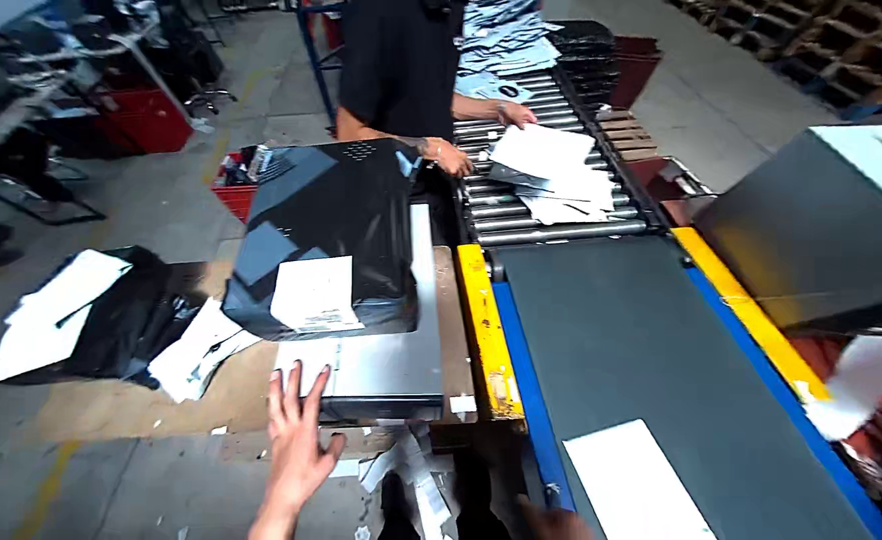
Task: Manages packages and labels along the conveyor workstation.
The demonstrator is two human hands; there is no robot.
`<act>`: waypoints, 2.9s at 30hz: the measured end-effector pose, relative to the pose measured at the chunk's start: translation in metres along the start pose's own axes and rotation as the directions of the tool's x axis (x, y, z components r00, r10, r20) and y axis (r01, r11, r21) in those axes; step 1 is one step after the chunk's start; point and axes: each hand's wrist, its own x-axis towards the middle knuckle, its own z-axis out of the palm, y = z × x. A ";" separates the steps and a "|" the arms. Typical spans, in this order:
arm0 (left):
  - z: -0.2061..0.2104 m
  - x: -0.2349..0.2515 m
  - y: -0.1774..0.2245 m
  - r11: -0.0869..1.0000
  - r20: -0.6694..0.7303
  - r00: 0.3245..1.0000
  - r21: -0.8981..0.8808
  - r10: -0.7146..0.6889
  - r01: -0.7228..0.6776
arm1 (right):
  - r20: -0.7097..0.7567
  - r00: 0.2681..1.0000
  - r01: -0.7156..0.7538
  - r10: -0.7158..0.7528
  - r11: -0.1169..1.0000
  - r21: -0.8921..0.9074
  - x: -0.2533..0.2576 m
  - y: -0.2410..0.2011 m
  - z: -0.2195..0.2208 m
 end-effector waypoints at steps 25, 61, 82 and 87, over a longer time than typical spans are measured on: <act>0.000 0.006 0.000 0.991 0.046 0.990 -0.014 0.134 -0.134 | -0.220 0.967 0.052 0.126 0.749 0.661 0.141 -0.089 -0.078; -0.002 0.005 -0.011 0.985 0.051 0.985 -0.043 0.167 -0.164 | -0.233 0.969 0.125 0.084 0.646 0.753 0.119 -0.101 -0.073; -0.008 -0.003 -0.015 1.000 0.112 0.994 -0.030 0.008 -0.005 | 0.114 0.872 0.308 -0.477 0.714 0.629 -0.001 -0.173 0.109; -0.013 -0.004 -0.016 0.998 0.134 0.990 -0.050 0.043 -0.036 | 0.219 0.965 -0.118 -0.142 0.510 0.852 -0.028 -0.269 0.091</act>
